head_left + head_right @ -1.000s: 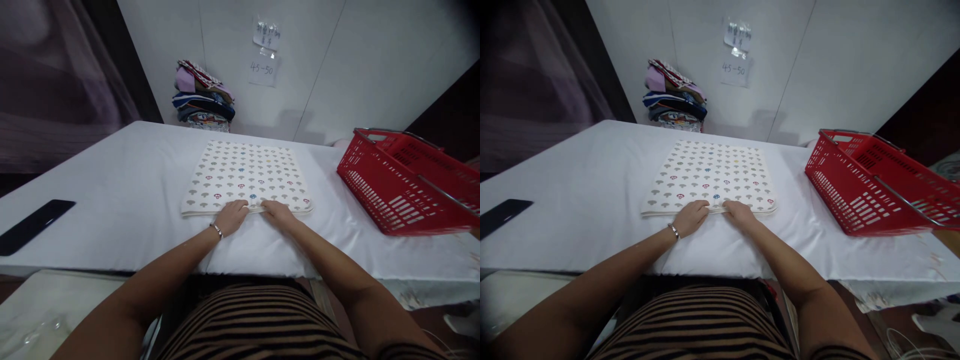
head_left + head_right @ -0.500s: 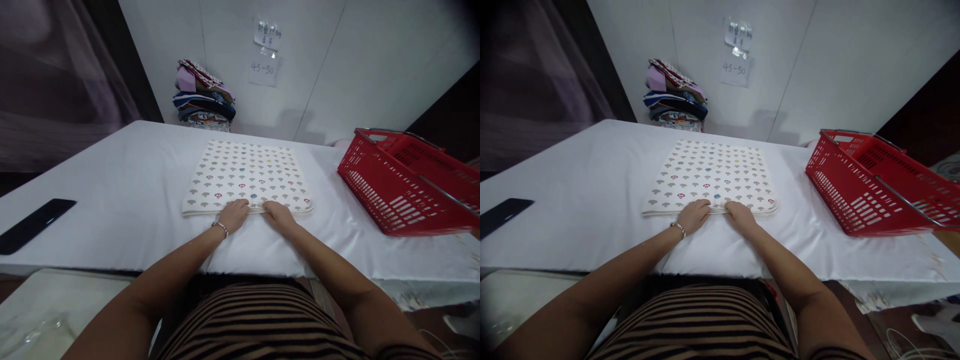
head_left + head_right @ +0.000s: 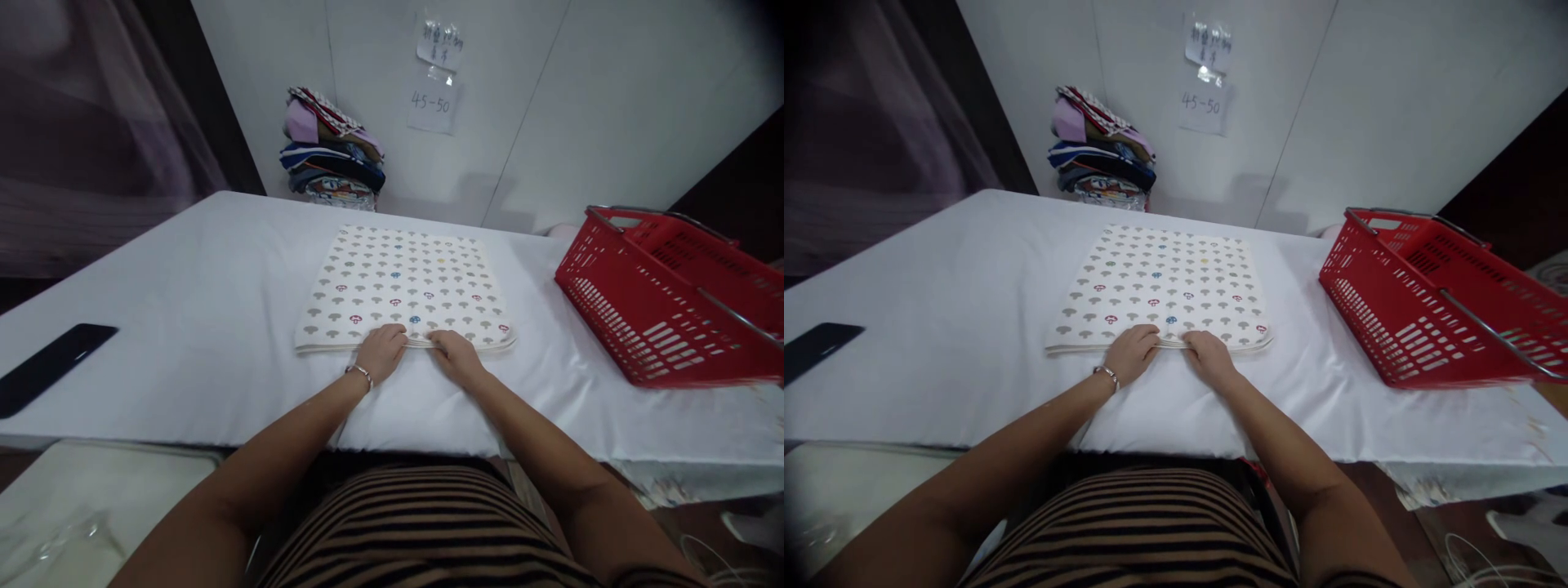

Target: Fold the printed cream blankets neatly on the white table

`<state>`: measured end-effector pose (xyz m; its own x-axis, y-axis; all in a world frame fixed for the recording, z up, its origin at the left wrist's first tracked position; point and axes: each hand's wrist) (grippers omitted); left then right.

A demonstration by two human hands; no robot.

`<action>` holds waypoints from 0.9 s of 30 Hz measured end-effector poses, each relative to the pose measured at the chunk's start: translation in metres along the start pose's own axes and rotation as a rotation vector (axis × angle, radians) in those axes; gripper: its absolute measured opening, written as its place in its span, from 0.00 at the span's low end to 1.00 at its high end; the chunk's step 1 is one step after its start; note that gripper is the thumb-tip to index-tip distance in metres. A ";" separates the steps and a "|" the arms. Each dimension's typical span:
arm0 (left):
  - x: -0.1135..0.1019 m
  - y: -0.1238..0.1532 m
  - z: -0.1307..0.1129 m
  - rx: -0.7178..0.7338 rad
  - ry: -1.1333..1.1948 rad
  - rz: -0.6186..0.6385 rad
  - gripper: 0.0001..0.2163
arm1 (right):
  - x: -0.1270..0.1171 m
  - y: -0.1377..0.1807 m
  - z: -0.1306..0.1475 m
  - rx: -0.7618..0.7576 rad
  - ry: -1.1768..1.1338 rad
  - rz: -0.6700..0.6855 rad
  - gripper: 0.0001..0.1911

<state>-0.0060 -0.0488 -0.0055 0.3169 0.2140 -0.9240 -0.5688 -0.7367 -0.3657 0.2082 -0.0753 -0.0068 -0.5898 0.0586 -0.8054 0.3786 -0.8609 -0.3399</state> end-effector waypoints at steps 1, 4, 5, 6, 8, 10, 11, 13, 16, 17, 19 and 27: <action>0.001 0.000 0.000 -0.001 0.001 0.000 0.06 | 0.000 0.000 0.001 0.009 0.010 0.004 0.11; 0.003 0.000 0.001 -0.008 0.012 0.003 0.06 | -0.001 -0.001 0.003 0.024 0.023 0.010 0.11; 0.003 0.000 0.002 -0.009 0.015 0.006 0.06 | -0.001 -0.001 0.003 0.032 0.022 0.011 0.11; 0.002 0.001 0.002 -0.011 0.018 0.008 0.06 | -0.001 -0.001 0.003 0.042 0.017 0.011 0.11; 0.001 0.001 0.002 -0.018 0.021 0.005 0.06 | -0.001 -0.001 0.003 0.053 0.001 0.005 0.10; 0.000 0.002 0.001 -0.026 0.015 -0.002 0.06 | 0.000 -0.001 0.003 0.050 -0.010 -0.002 0.09; 0.000 0.002 0.001 -0.026 0.010 -0.003 0.07 | 0.000 -0.001 0.002 0.048 -0.012 -0.002 0.09; 0.000 0.002 0.000 -0.019 -0.006 0.007 0.07 | 0.001 -0.001 0.002 0.050 -0.010 0.000 0.09; 0.000 0.001 -0.001 0.003 -0.032 0.028 0.06 | 0.002 -0.001 0.002 0.050 -0.023 -0.009 0.09; 0.000 0.001 -0.002 0.012 -0.038 0.029 0.06 | 0.002 -0.001 0.002 0.046 -0.028 -0.017 0.09; -0.001 0.002 -0.005 0.033 -0.040 0.021 0.06 | 0.001 0.000 0.003 0.040 -0.037 -0.035 0.09; -0.011 0.009 -0.011 0.095 -0.031 -0.093 0.09 | 0.001 0.001 0.003 -0.004 -0.065 -0.042 0.09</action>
Point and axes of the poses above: each hand's wrist, its own y-axis away from the middle knuckle, its own x-axis out of the palm, z = x × y, and after that the axes turned 7 degrees about -y, right-handed
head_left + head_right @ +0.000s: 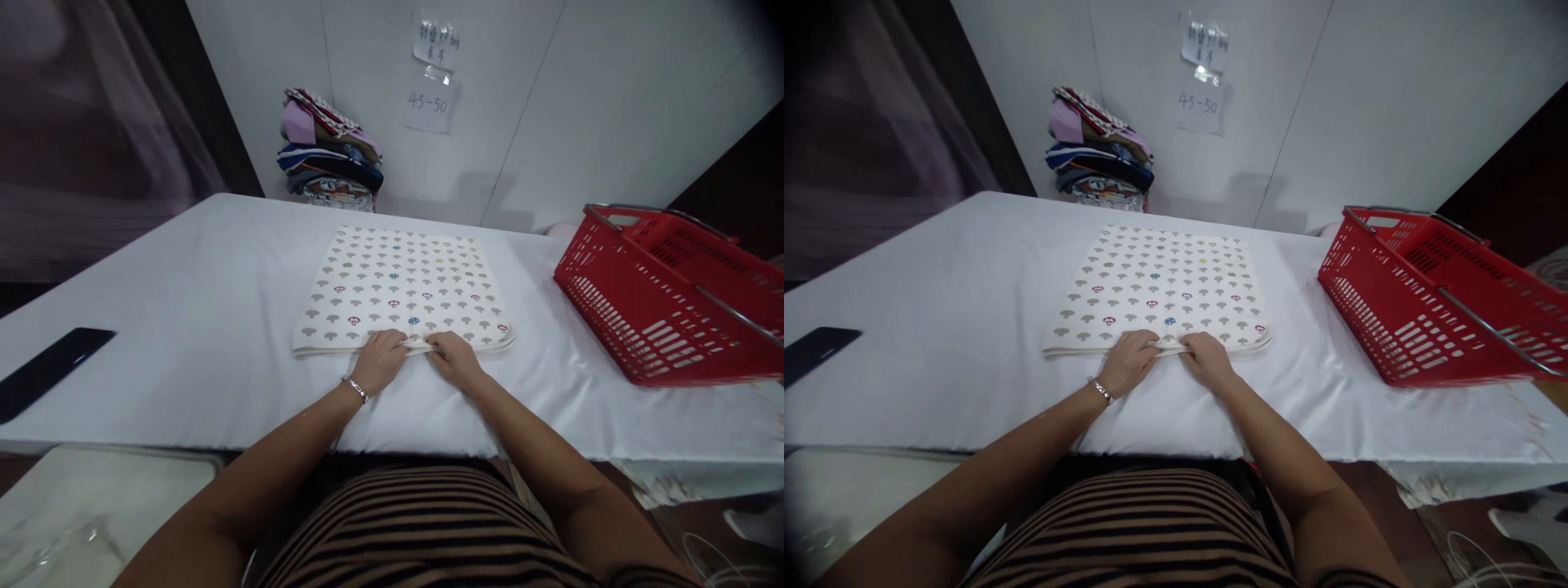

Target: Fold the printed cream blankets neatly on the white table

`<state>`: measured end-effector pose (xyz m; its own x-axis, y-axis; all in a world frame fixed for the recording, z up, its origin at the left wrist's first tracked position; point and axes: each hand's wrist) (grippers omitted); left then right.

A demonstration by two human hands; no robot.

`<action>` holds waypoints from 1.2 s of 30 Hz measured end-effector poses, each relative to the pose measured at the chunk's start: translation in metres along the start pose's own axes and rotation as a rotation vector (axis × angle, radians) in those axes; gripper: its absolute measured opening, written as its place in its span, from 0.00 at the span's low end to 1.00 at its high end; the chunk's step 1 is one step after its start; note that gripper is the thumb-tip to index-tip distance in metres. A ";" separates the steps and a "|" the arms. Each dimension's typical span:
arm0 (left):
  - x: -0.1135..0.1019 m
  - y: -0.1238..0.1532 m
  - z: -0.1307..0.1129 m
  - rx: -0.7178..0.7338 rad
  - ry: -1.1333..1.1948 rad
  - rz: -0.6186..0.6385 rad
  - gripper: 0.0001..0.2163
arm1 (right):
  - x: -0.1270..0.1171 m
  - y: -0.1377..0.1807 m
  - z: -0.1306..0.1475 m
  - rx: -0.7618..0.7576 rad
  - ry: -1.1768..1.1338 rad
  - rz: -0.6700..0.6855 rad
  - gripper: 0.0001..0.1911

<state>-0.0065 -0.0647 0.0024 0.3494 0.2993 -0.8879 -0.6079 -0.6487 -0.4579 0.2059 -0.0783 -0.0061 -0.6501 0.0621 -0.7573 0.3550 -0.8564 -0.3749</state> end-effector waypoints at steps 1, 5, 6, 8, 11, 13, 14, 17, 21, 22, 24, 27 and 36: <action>0.000 0.000 0.000 -0.004 -0.002 -0.013 0.09 | 0.000 0.000 0.000 -0.011 -0.007 -0.010 0.10; 0.002 -0.001 0.001 -0.011 -0.005 -0.042 0.09 | 0.000 0.000 0.000 -0.055 -0.058 -0.030 0.13; 0.003 -0.001 0.001 -0.009 -0.007 -0.044 0.09 | -0.001 0.000 0.001 -0.060 -0.074 -0.031 0.12; 0.005 -0.001 0.001 -0.007 -0.012 -0.046 0.09 | -0.002 -0.002 0.002 -0.071 -0.096 -0.028 0.10; 0.006 -0.001 0.001 0.000 -0.013 -0.043 0.08 | -0.001 -0.006 0.004 -0.081 -0.099 -0.012 0.08; 0.006 -0.001 0.002 0.003 -0.012 -0.040 0.07 | 0.000 -0.008 0.005 -0.064 -0.098 0.003 0.08; 0.007 -0.001 0.002 0.003 -0.013 -0.039 0.07 | 0.001 -0.009 0.005 -0.048 -0.097 0.010 0.09; 0.009 -0.002 0.003 -0.003 -0.017 -0.029 0.06 | 0.002 -0.011 0.005 -0.013 -0.091 0.023 0.09; 0.012 -0.003 0.004 -0.020 -0.024 0.003 0.06 | 0.002 -0.013 0.006 -0.003 -0.074 0.034 0.08; 0.013 -0.003 0.004 -0.024 -0.024 0.010 0.06 | 0.002 -0.013 0.006 0.003 -0.070 0.037 0.08; 0.013 -0.003 0.005 -0.026 -0.026 0.021 0.06 | 0.002 -0.013 0.006 0.020 -0.062 0.037 0.08; 0.012 -0.004 0.004 -0.013 -0.038 0.031 0.06 | 0.002 -0.013 0.007 0.031 -0.067 0.034 0.07; 0.008 -0.005 -0.001 0.013 -0.064 0.031 0.07 | 0.005 -0.009 0.007 -0.094 -0.059 -0.086 0.08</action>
Point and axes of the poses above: each hand's wrist, its own y-axis away from the middle knuckle, its own x-axis out of the palm, z = x × y, and after that the axes turned 7 degrees about -y, right-handed
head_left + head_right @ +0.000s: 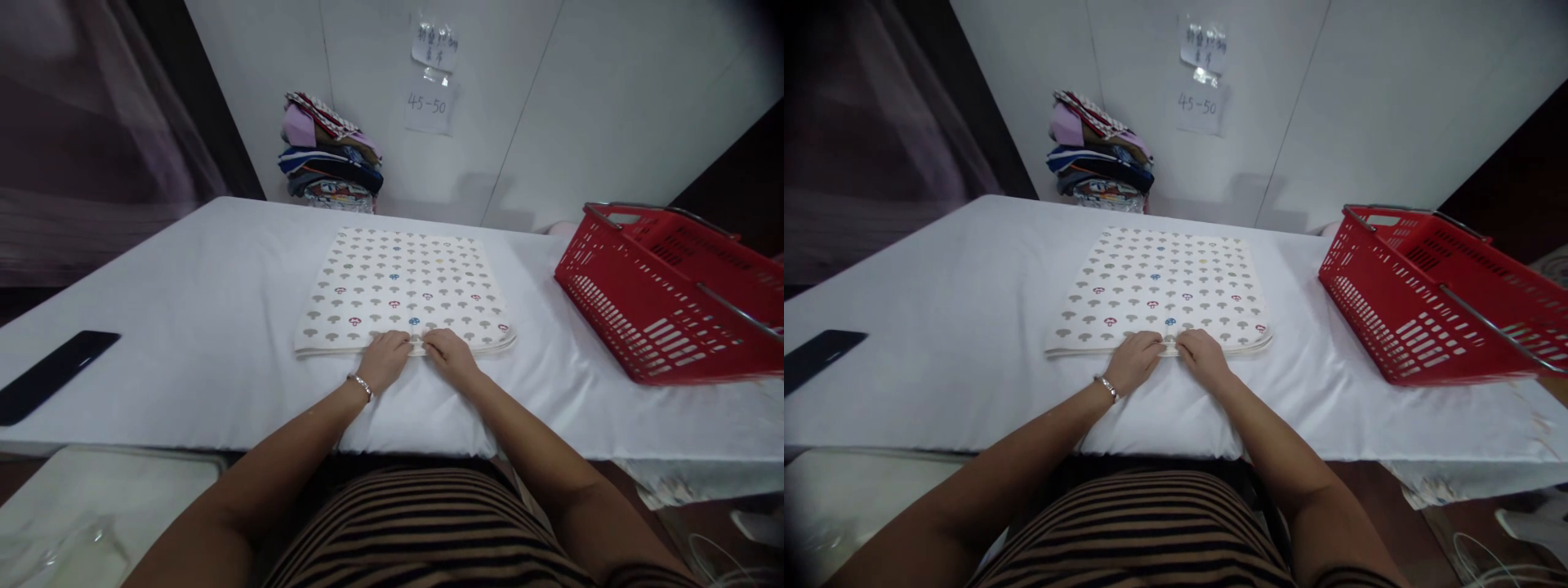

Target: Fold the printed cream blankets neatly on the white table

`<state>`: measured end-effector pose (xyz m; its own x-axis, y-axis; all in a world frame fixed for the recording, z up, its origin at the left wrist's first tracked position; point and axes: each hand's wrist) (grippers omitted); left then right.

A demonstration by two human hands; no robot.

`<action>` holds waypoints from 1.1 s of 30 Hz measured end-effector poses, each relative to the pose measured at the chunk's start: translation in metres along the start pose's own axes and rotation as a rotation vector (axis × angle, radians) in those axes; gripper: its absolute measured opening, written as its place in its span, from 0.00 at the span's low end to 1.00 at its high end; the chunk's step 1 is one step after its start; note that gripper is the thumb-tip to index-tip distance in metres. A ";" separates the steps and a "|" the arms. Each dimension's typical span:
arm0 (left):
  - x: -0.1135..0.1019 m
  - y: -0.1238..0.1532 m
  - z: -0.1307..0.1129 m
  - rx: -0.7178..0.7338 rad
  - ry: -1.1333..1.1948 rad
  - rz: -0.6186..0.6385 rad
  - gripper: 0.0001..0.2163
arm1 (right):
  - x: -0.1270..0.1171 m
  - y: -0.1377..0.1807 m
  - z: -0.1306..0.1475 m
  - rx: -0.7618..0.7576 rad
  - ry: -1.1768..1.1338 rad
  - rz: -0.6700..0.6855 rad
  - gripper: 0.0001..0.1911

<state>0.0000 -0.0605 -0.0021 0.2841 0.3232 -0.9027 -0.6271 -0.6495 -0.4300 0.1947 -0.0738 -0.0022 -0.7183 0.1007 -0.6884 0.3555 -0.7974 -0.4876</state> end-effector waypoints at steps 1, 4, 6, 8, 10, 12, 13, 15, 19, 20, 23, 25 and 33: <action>-0.001 0.001 0.000 0.010 0.005 -0.020 0.07 | 0.000 0.001 0.000 -0.039 0.013 -0.023 0.09; -0.002 0.004 0.000 0.033 0.030 -0.087 0.07 | 0.002 0.003 -0.002 -0.115 0.056 -0.036 0.10; -0.002 0.005 0.002 0.037 0.061 -0.117 0.07 | 0.003 0.005 -0.004 -0.140 0.064 -0.010 0.10; -0.001 0.005 0.003 0.031 0.099 -0.126 0.07 | 0.003 0.006 -0.006 -0.159 0.065 0.016 0.10; -0.001 0.004 0.004 0.011 0.134 -0.122 0.07 | 0.003 0.007 -0.006 -0.166 0.071 0.039 0.10; -0.001 0.004 0.004 -0.015 0.162 -0.114 0.07 | 0.002 0.009 -0.006 -0.161 0.083 0.070 0.11; -0.001 0.004 0.004 -0.029 0.175 -0.110 0.07 | 0.002 0.009 -0.005 -0.158 0.091 0.089 0.12; 0.000 0.004 0.004 -0.054 0.198 -0.097 0.06 | -0.001 0.011 -0.004 -0.152 0.117 0.124 0.13; 0.001 0.004 0.004 -0.076 0.227 -0.068 0.06 | -0.009 0.017 -0.007 -0.106 0.207 0.164 0.16; 0.002 0.003 0.004 -0.075 0.231 -0.067 0.06 | -0.011 0.018 -0.009 -0.092 0.233 0.163 0.16; 0.004 0.002 0.004 -0.075 0.227 -0.055 0.08 | -0.018 0.024 -0.017 -0.066 0.306 0.154 0.16; 0.005 0.001 0.004 -0.063 0.203 -0.002 0.12 | -0.024 0.028 -0.023 -0.060 0.336 0.159 0.16; 0.004 -0.004 0.005 -0.048 0.107 0.143 0.11 | -0.066 0.044 -0.055 0.038 0.473 0.169 0.21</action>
Point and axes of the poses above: each hand's wrist, its own y-axis away from the middle knuckle, its own x-axis out of the palm, z = x × y, and after that the axes turned 7 degrees about -y, right-handed
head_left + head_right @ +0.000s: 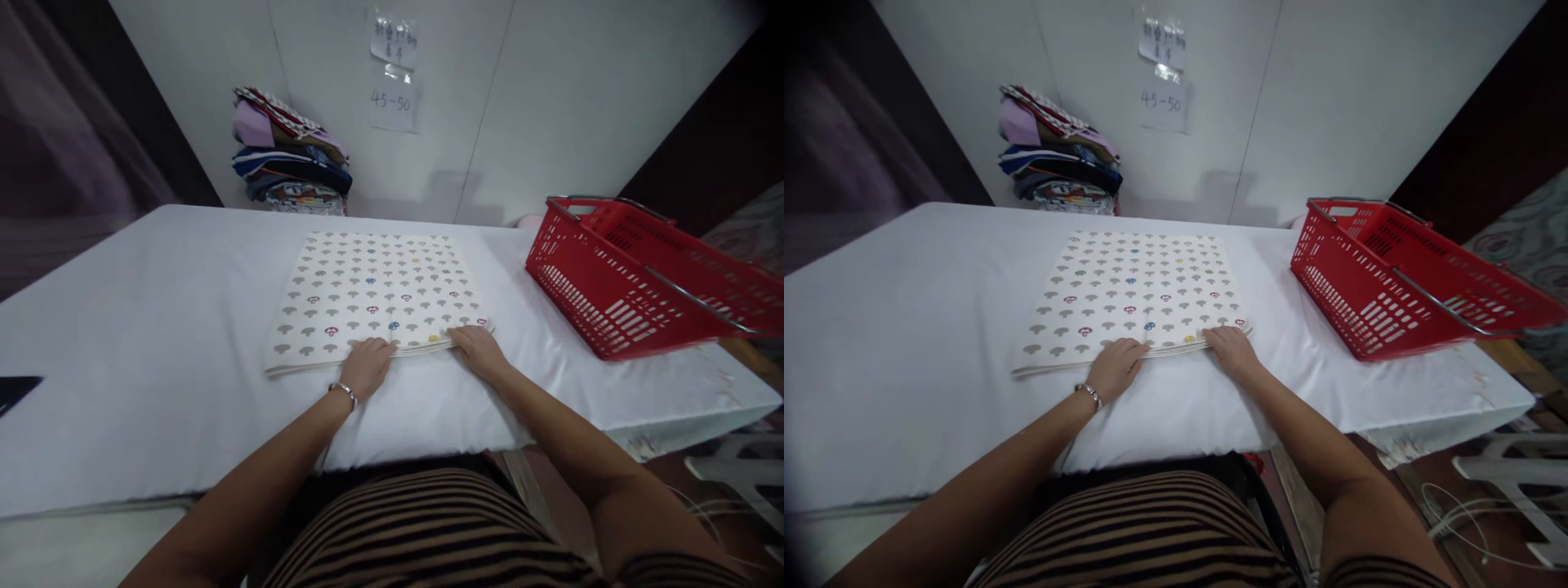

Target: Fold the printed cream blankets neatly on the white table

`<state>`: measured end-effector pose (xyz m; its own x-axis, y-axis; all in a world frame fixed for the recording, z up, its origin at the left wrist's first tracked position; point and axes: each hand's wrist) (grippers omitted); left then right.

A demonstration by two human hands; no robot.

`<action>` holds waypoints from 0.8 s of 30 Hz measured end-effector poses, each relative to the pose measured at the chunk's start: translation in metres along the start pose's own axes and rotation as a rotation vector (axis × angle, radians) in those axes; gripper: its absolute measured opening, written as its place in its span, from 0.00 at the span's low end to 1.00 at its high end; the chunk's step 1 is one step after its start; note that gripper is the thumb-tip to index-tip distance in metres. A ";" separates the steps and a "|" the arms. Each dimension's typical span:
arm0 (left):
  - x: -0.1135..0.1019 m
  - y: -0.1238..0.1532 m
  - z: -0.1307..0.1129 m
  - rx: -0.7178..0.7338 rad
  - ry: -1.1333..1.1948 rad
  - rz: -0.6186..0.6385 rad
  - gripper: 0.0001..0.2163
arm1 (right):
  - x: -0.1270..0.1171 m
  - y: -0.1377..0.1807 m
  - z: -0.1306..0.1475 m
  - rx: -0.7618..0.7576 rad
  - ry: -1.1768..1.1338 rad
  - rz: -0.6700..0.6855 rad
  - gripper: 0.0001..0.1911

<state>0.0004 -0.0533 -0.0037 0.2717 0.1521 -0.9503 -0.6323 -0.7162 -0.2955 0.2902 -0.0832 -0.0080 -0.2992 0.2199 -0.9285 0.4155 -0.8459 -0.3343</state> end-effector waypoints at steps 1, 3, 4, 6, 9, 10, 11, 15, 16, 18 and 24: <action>-0.001 -0.001 0.000 -0.012 0.003 0.007 0.11 | -0.003 0.004 -0.008 0.020 0.022 -0.009 0.21; -0.002 -0.004 0.000 -0.031 0.013 0.029 0.11 | -0.009 0.011 -0.021 0.054 0.052 -0.036 0.22; -0.003 -0.006 0.000 -0.040 0.022 0.043 0.11 | -0.012 0.014 -0.026 0.062 0.057 -0.051 0.22; -0.004 -0.010 0.001 -0.055 0.046 0.070 0.12 | -0.016 0.018 -0.032 0.058 0.051 -0.087 0.21; -0.007 -0.015 0.005 -0.084 0.097 0.107 0.12 | -0.019 0.021 -0.032 0.046 0.029 -0.151 0.19; -0.008 -0.016 0.006 -0.094 0.114 0.116 0.12 | -0.019 0.021 -0.031 0.050 0.025 -0.173 0.18; -0.009 -0.018 0.008 -0.104 0.131 0.124 0.12 | -0.019 0.020 -0.029 0.059 0.023 -0.192 0.15; -0.012 -0.024 0.012 -0.142 0.183 0.166 0.11 | -0.018 0.017 -0.015 0.050 0.012 -0.226 0.08; -0.012 -0.025 0.012 -0.153 0.190 0.179 0.11 | -0.017 0.016 -0.010 0.032 0.008 -0.220 0.08; -0.013 -0.026 0.013 -0.176 0.197 0.204 0.11 | -0.015 0.014 -0.001 -0.004 0.001 -0.194 0.08; -0.014 -0.028 0.012 -0.203 0.207 0.216 0.11 | -0.007 0.009 0.020 -0.010 -0.037 -0.149 0.06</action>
<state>0.0054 -0.0272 0.0164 0.3019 -0.1441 -0.9424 -0.5400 -0.8405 -0.0445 0.2787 -0.1019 -0.0009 -0.3898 0.3247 -0.8617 0.3722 -0.8004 -0.4700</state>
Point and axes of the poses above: each hand's wrist, its own y-axis away from the middle knuckle, its own x-axis out of the palm, z = x × y, and after that the axes turned 7 degrees about -y, right-handed
